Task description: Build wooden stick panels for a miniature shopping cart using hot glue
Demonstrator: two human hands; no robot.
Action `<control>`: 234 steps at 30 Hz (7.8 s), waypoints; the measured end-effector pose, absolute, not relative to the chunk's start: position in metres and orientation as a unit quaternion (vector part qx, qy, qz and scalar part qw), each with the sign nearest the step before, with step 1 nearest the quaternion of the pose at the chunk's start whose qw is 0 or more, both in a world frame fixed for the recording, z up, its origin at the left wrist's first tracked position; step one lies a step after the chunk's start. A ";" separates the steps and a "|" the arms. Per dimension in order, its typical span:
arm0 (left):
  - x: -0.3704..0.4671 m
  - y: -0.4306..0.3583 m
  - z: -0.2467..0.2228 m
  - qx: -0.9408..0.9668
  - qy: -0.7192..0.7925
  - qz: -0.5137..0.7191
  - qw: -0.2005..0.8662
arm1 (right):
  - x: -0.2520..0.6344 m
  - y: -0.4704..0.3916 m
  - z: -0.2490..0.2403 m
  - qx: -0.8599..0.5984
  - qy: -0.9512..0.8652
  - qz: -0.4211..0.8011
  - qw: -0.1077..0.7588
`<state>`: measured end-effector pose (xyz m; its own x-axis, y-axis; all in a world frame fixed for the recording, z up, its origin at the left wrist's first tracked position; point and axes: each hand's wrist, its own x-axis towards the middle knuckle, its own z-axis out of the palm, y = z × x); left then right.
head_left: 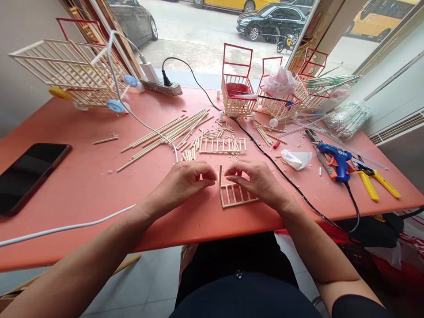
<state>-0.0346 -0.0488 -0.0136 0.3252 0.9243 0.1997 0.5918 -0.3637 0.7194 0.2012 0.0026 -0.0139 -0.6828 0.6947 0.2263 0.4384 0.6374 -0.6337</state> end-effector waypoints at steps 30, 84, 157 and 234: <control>-0.034 -0.048 -0.010 0.716 0.533 0.388 0.228 | 0.245 0.003 0.067 -0.427 -0.812 -0.031 0.396; -0.035 -0.045 -0.015 0.719 0.507 0.389 0.274 | 0.210 0.009 0.027 -0.332 -0.936 -0.010 -0.114; -0.037 -0.044 -0.017 0.746 0.532 0.377 0.135 | 0.287 -0.038 0.004 -0.525 -0.828 0.055 0.187; -0.035 -0.054 -0.023 0.913 0.363 0.177 0.055 | 0.187 0.002 -0.027 -0.324 -0.871 0.289 0.230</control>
<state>-0.0354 -0.0540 -0.0226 0.6741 0.6824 0.2826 0.6433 -0.7304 0.2294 0.1867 0.0021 -0.0272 -0.6844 0.6969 0.2142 0.4305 0.6234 -0.6527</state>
